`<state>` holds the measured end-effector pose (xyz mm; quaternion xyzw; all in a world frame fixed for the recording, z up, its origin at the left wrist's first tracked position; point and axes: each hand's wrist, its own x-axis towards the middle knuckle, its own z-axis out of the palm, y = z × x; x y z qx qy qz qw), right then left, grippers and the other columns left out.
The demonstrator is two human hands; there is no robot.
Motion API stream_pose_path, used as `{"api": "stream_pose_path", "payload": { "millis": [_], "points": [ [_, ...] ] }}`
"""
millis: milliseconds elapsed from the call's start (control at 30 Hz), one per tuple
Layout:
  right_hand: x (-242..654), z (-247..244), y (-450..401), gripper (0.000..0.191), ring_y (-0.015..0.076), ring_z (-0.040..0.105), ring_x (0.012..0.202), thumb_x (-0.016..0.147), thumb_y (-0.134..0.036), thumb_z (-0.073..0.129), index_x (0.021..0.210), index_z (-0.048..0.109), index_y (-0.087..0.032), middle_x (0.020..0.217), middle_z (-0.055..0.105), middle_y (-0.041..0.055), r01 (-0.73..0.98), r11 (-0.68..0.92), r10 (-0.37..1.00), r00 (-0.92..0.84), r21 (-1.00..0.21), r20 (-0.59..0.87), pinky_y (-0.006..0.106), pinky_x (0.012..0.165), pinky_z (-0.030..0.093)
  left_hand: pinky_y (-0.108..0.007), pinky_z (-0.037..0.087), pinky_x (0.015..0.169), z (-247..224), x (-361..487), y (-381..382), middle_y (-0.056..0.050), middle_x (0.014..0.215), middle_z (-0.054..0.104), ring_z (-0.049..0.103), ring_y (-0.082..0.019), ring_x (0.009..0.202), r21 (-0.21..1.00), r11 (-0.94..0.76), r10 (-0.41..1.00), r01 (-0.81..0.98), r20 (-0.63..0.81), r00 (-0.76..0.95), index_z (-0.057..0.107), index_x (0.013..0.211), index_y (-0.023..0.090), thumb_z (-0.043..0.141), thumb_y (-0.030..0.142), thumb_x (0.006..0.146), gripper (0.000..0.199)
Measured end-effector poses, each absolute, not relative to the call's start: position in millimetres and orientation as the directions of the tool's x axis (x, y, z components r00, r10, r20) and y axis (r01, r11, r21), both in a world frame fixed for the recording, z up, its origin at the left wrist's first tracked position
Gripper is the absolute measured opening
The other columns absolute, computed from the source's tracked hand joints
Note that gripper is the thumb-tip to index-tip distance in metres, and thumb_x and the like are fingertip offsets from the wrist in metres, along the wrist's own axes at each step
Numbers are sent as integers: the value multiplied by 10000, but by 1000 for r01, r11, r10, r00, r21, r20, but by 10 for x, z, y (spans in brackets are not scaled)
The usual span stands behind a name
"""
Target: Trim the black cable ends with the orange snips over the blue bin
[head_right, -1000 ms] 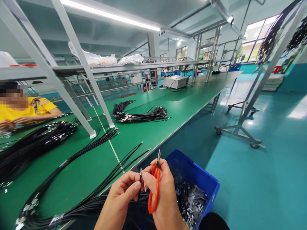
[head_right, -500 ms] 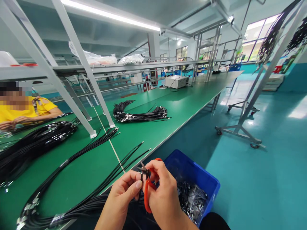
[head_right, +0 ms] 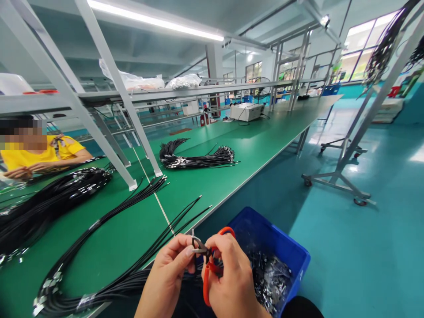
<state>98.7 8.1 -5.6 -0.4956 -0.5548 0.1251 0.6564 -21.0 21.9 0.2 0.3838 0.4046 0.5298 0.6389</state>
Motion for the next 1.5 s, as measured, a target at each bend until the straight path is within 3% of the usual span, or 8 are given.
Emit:
{"api": "stream_pose_path", "payload": {
  "millis": [100,233,400,633,1000,1167,1367,1500],
  "points": [
    [939,16,-15,117,160,558,484,660,-194,670,731,626,-276,581,622,-31,142,294,876,356,-945,326,265,507,436,-173,395,543,26,-239,241,22,629,626,480,-68,524,908,116,992,-403,-89,84,670,697,157,757,283,691,152],
    [915,73,-99,109,119,521,469,588,-197,667,643,575,-214,527,568,-53,-154,-73,995,54,-985,-82,224,474,404,-184,412,557,29,-247,249,23,646,630,497,-77,536,916,72,997,-395,-69,23,677,690,163,761,288,688,151],
    [933,75,-48,158,65,428,362,596,-215,625,688,496,-204,462,577,-54,-160,-363,926,-172,-918,-336,169,358,266,-189,436,576,-5,-229,221,21,665,634,517,-90,565,934,14,999,-356,-28,-36,682,696,170,758,287,686,140],
    [936,163,15,159,33,379,280,673,-296,586,740,476,-204,484,615,-37,-80,-371,922,-148,-925,-357,141,283,217,-196,444,573,-27,-210,190,23,592,621,541,-107,566,971,15,1000,-239,-18,-10,678,695,164,748,301,701,154],
    [947,183,21,158,35,348,278,679,-270,630,711,488,-211,416,546,-79,-14,-404,908,-127,-915,-399,122,267,221,-186,430,537,-4,-204,200,24,591,617,529,-106,550,990,11,999,-144,-18,-42,673,696,161,733,271,689,126],
    [1014,121,44,229,28,325,263,687,-349,638,726,452,-220,410,547,-88,-87,-389,914,-159,-917,-372,135,288,253,-180,434,533,-41,-211,228,23,622,620,510,-97,544,993,-22,998,-115,14,-63,671,699,166,703,257,712,97],
    [1064,73,26,170,33,359,328,609,-175,610,672,458,-217,388,435,-130,-87,-402,897,-235,-911,-374,125,312,232,-191,466,524,-56,-169,251,31,594,593,538,-103,521,994,-79,986,-77,67,-154,651,677,171,685,245,712,88],
    [1039,119,29,139,29,332,305,654,-188,591,692,461,-214,398,502,-106,19,-407,892,-206,-913,-402,136,295,202,-199,485,530,-76,-154,236,21,600,622,576,-117,526,994,-98,987,-49,91,-136,653,680,172,677,228,713,69]
  ]
}}
